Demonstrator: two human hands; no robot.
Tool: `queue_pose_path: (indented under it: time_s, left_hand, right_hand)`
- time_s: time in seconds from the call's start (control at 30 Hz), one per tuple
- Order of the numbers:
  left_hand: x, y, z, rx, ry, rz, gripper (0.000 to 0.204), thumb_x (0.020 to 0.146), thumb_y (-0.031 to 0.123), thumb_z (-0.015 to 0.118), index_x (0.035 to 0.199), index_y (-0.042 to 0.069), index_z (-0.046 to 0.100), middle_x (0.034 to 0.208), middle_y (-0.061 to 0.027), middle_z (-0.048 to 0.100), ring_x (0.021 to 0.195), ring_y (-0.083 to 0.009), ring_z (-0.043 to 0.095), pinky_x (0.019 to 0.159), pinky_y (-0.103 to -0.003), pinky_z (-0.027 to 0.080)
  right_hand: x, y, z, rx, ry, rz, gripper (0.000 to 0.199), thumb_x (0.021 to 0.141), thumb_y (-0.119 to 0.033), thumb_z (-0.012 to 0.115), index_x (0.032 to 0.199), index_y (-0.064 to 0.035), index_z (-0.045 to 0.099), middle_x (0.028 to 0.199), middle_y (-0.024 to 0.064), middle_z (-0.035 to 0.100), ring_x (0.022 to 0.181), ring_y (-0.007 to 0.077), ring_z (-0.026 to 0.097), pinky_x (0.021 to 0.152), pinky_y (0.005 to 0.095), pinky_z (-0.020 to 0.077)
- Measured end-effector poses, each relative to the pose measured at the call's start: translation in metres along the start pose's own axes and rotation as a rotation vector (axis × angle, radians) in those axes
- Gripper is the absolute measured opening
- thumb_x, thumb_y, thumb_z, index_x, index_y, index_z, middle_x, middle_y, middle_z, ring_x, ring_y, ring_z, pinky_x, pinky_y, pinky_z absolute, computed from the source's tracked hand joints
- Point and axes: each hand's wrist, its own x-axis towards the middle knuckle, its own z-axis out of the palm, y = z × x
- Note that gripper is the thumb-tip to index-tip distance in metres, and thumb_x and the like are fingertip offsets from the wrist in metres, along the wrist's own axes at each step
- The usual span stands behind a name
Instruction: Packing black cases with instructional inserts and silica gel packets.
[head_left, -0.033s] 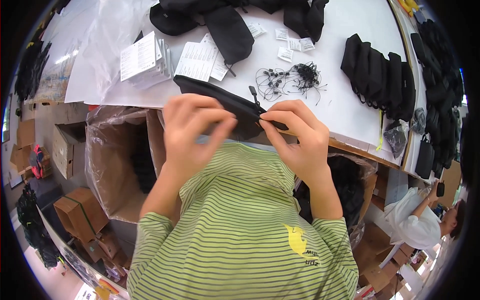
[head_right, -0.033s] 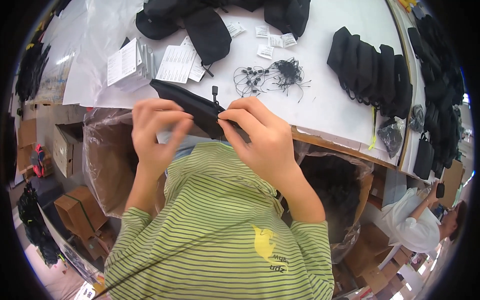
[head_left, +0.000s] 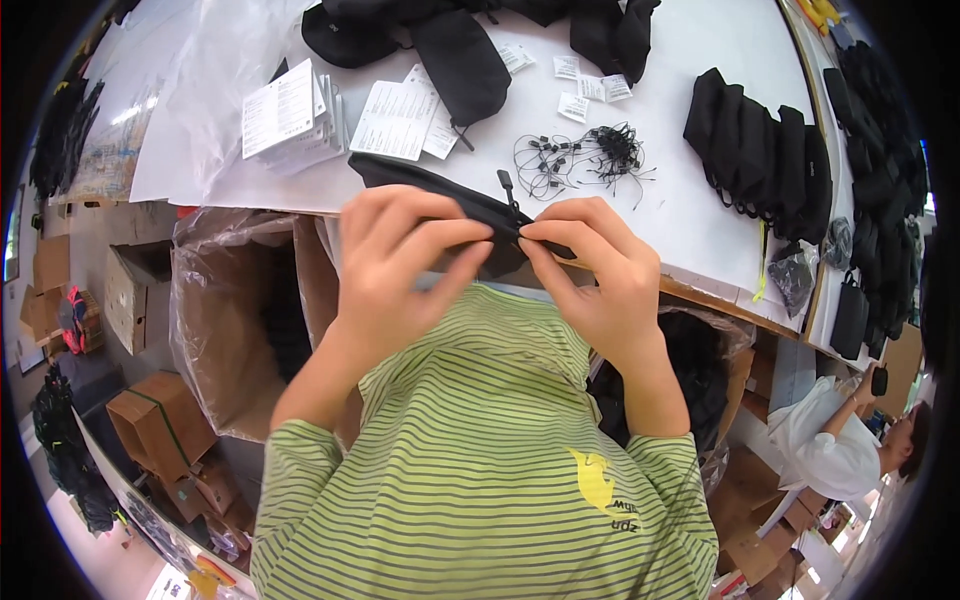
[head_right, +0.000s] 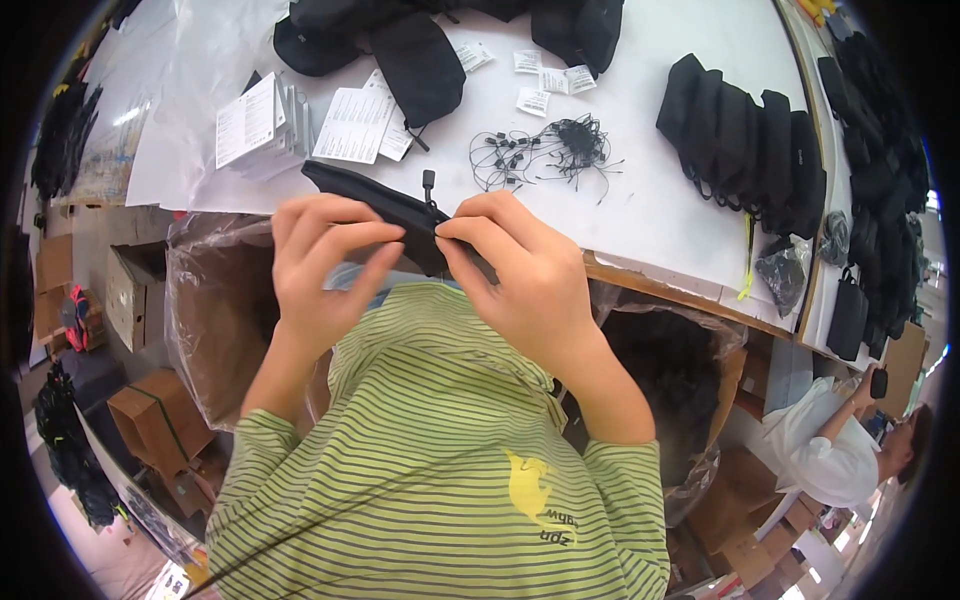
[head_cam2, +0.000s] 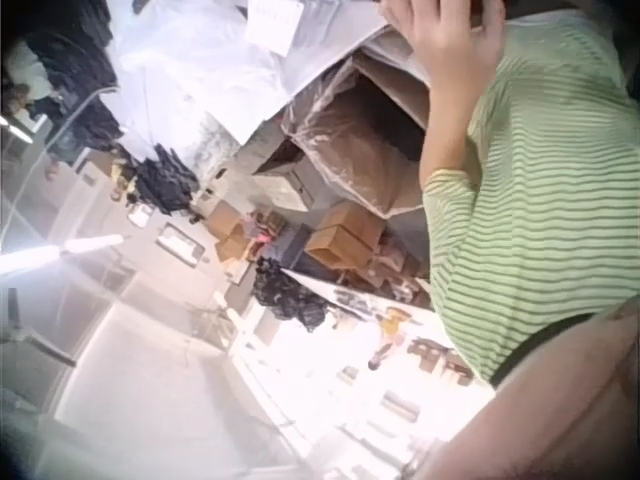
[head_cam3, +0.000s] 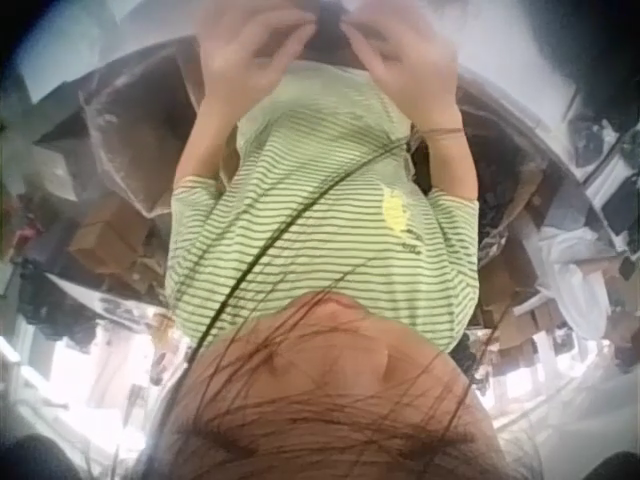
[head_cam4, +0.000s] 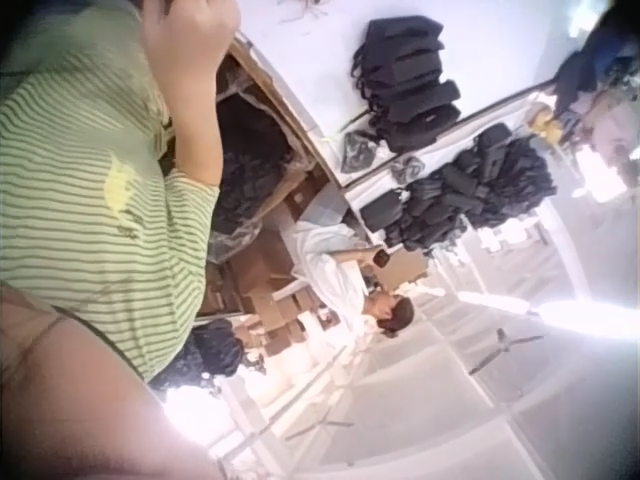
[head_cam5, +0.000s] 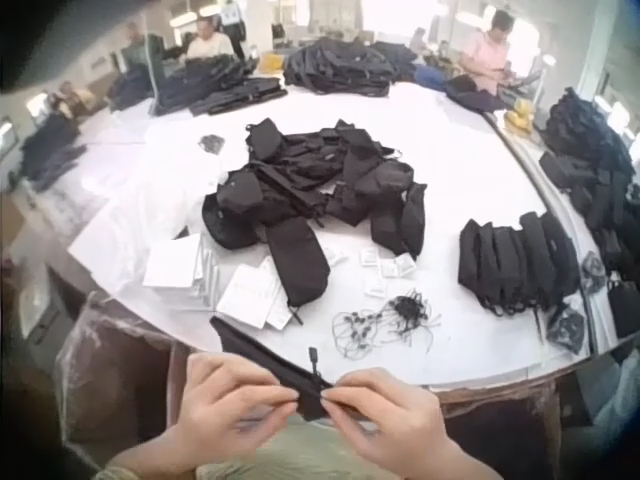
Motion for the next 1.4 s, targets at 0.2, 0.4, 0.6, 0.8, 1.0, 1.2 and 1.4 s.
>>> queue_pose_path:
  time_s: [0.2, 0.4, 0.6, 0.8, 1.0, 1.2, 1.4]
  left_hand:
    - [0.014, 0.000, 0.001, 0.051, -0.107, 0.133, 0.021, 0.067, 0.011, 0.075, 0.085, 0.010, 0.065, 0.086, 0.0031, 0.060, 0.085, -0.0183, 0.055, 0.077, -0.032, 0.038]
    - [0.015, -0.002, 0.000, 0.061, -0.156, 0.211, 0.019, 0.064, 0.007, 0.073, 0.081, 0.010, 0.064, 0.082, 0.0026, 0.060, 0.081, -0.0176, 0.056, 0.076, -0.031, 0.040]
    - [0.012, -0.006, 0.005, -0.141, -0.122, 0.056, 0.018, 0.061, 0.000, 0.071, 0.076, 0.008, 0.064, 0.078, 0.0008, 0.060, 0.074, -0.0189, 0.056, 0.073, -0.031, 0.042]
    - [0.005, -0.004, 0.003, -0.347, -0.048, -0.249, 0.019, 0.064, -0.001, 0.074, 0.080, 0.007, 0.067, 0.078, -0.0010, 0.060, 0.072, -0.0176, 0.056, 0.067, -0.029, 0.042]
    - [0.011, 0.002, 0.002, -0.086, -0.062, 0.067, 0.022, 0.064, 0.005, 0.078, 0.082, 0.009, 0.068, 0.078, 0.0011, 0.060, 0.073, -0.0169, 0.055, 0.067, -0.029, 0.042]
    - [0.017, -0.001, 0.003, -0.032, -0.101, 0.198, 0.023, 0.061, 0.003, 0.076, 0.081, 0.008, 0.064, 0.079, 0.0010, 0.060, 0.071, -0.0176, 0.055, 0.067, -0.030, 0.043]
    - [0.009, -0.001, 0.012, -0.125, -0.038, 0.135, 0.023, 0.059, -0.001, 0.073, 0.079, 0.006, 0.063, 0.078, -0.0019, 0.060, 0.068, -0.0192, 0.056, 0.062, -0.029, 0.044]
  right_hand:
    - [0.005, -0.004, 0.000, -0.075, -0.054, -0.102, 0.013, 0.073, -0.002, 0.071, 0.082, -0.0016, 0.061, 0.084, 0.0047, 0.058, 0.062, 0.0199, 0.059, 0.053, 0.0295, 0.0474]
    - [0.005, -0.006, -0.001, -0.159, -0.120, -0.151, 0.011, 0.074, -0.004, 0.069, 0.080, -0.0019, 0.060, 0.080, 0.0033, 0.055, 0.058, 0.0179, 0.056, 0.051, 0.0291, 0.0452]
    - [0.006, -0.008, -0.002, -0.131, -0.106, -0.149, 0.011, 0.073, -0.004, 0.069, 0.079, -0.0027, 0.060, 0.079, 0.0027, 0.055, 0.057, 0.0173, 0.057, 0.050, 0.0286, 0.0450]
    - [0.007, -0.004, -0.010, -0.022, -0.029, -0.069, 0.011, 0.072, -0.001, 0.070, 0.079, -0.0030, 0.062, 0.079, 0.0023, 0.058, 0.056, 0.0175, 0.058, 0.050, 0.0278, 0.0465]
    - [0.007, -0.009, -0.010, -0.076, -0.066, -0.093, 0.010, 0.073, -0.003, 0.070, 0.079, -0.0028, 0.062, 0.080, 0.0024, 0.057, 0.058, 0.0172, 0.058, 0.051, 0.0278, 0.0466]
    - [0.006, -0.006, -0.005, -0.089, -0.090, -0.113, 0.009, 0.074, -0.006, 0.069, 0.079, -0.0028, 0.062, 0.080, 0.0023, 0.057, 0.058, 0.0171, 0.057, 0.051, 0.0279, 0.0458]
    - [0.005, -0.010, -0.007, -0.072, -0.097, -0.071, 0.012, 0.071, 0.000, 0.073, 0.080, -0.0026, 0.065, 0.081, 0.0028, 0.062, 0.060, 0.0169, 0.061, 0.052, 0.0263, 0.0491]
